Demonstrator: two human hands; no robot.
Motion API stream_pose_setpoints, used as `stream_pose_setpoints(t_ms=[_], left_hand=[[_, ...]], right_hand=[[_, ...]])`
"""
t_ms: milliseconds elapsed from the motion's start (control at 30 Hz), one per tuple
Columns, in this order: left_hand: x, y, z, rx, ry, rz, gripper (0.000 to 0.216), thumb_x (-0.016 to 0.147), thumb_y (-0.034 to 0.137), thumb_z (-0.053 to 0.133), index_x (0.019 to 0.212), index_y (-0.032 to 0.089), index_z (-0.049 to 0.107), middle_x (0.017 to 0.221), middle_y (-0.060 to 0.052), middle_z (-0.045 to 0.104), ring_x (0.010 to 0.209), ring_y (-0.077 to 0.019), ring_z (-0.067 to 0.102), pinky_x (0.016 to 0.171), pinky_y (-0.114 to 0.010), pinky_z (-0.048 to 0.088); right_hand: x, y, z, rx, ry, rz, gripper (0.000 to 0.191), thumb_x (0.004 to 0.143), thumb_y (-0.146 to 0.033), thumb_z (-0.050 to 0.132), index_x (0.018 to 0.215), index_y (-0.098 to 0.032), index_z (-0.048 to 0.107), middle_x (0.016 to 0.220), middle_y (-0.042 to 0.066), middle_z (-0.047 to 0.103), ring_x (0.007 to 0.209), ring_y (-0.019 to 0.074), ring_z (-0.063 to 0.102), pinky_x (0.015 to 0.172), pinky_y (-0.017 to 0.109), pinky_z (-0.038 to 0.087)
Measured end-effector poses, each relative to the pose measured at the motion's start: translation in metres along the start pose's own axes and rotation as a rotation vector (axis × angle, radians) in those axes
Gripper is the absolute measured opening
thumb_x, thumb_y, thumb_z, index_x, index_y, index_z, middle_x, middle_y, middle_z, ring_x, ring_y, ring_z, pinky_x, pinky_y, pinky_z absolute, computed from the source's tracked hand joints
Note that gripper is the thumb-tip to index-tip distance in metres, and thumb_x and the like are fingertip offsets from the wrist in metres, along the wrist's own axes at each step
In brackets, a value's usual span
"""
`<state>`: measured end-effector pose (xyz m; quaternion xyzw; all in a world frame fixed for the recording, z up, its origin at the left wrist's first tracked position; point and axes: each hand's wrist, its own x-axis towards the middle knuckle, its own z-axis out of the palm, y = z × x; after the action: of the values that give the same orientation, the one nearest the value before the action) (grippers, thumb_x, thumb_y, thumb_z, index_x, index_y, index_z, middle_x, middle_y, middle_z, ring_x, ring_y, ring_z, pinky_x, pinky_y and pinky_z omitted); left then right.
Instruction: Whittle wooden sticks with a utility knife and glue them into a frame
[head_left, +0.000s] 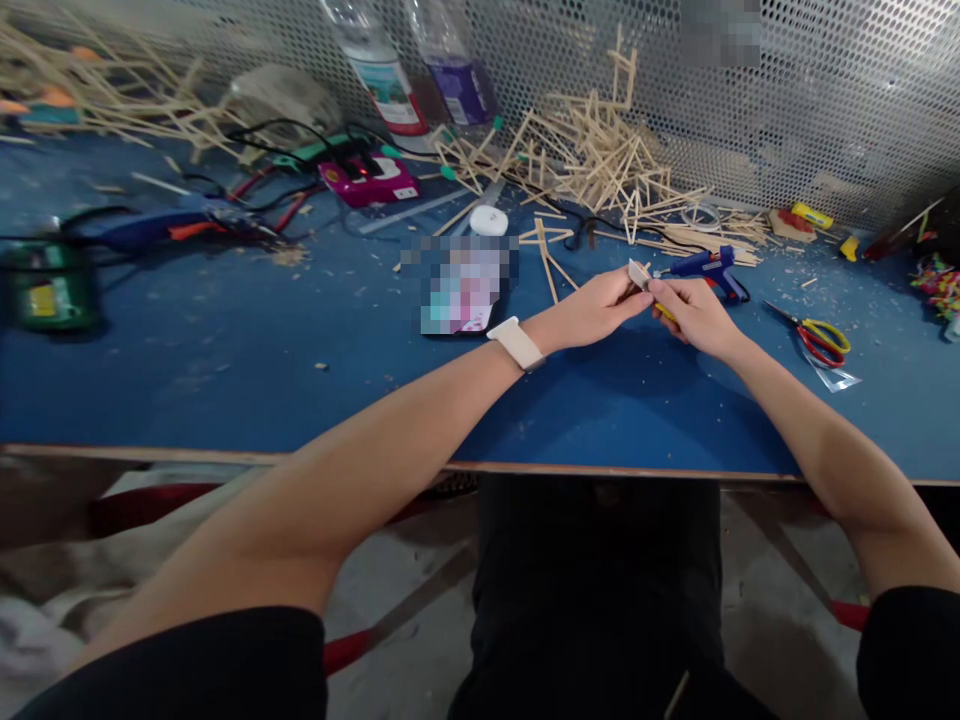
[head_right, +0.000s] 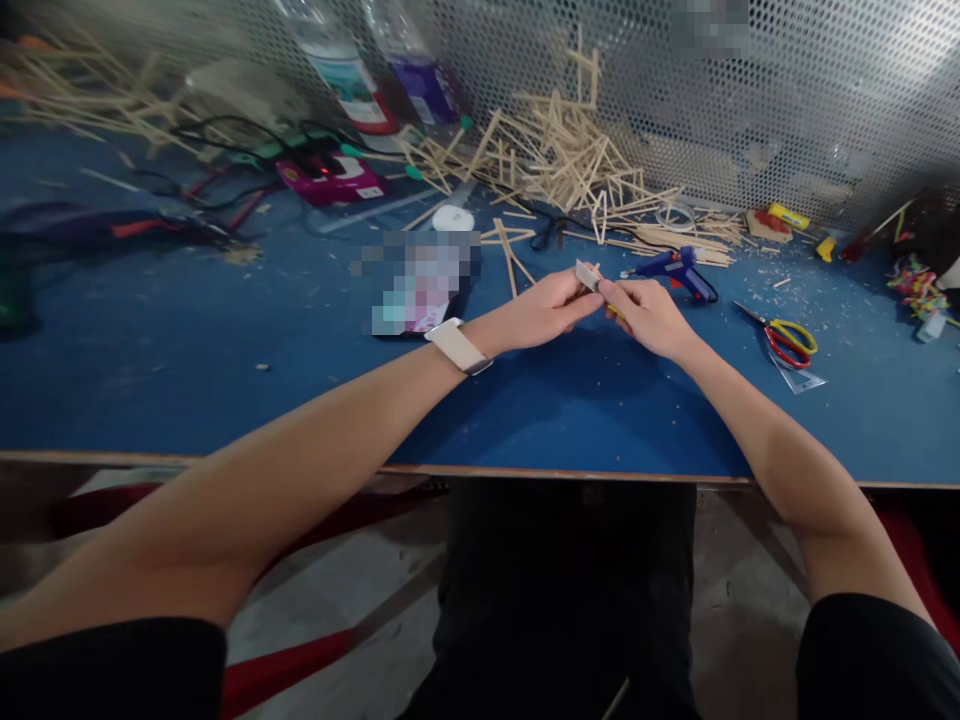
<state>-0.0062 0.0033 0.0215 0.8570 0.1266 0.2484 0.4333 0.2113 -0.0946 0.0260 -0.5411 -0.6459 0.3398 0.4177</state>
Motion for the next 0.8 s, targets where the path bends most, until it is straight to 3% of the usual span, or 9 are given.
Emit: stream_pose_setpoints(t_ms=[200,433,567,800], left_hand=[[-0.001,-0.003,0.001,-0.009,0.026,-0.009,0.033,0.13,0.049,0.059,0.108,0.025,0.057,0.081,0.001,0.054,0.079,-0.0218,0.056,0.075,-0.033,0.048],[0.004,-0.011,0.005,0.079,0.106,0.008,0.027,0.126,0.033,0.063,0.101,0.023,0.06,0.087,0.0,0.059,0.081,-0.0196,0.054,0.076,-0.032,0.047],[0.005,-0.014,0.007,0.058,0.133,0.052,0.028,0.124,0.034,0.067,0.099,0.024,0.059,0.083,0.002,0.055,0.078,-0.0184,0.051,0.075,-0.032,0.044],[0.004,-0.012,0.013,0.018,0.194,0.096,0.031,0.127,0.043,0.062,0.105,0.023,0.068,0.079,0.001,0.055,0.073,-0.0193,0.051,0.073,-0.034,0.044]], right_hand=[[0.0,0.002,-0.001,-0.012,-0.013,0.015,0.093,0.099,-0.117,0.06,0.084,-0.026,0.066,0.06,-0.004,0.05,0.056,0.0141,0.049,0.048,0.029,0.036],[0.0,0.002,0.001,-0.024,0.015,0.014,0.096,0.096,-0.119,0.059,0.081,-0.025,0.066,0.062,-0.003,0.052,0.055,0.0132,0.048,0.047,0.029,0.033],[0.0,0.003,0.001,-0.009,0.027,0.016,0.096,0.094,-0.12,0.06,0.081,-0.025,0.066,0.062,-0.003,0.05,0.055,0.0131,0.048,0.046,0.028,0.033],[0.001,-0.004,0.003,0.089,0.097,0.116,0.085,0.108,-0.107,0.064,0.082,-0.026,0.062,0.058,-0.006,0.048,0.044,0.0104,0.041,0.04,0.028,0.032]])
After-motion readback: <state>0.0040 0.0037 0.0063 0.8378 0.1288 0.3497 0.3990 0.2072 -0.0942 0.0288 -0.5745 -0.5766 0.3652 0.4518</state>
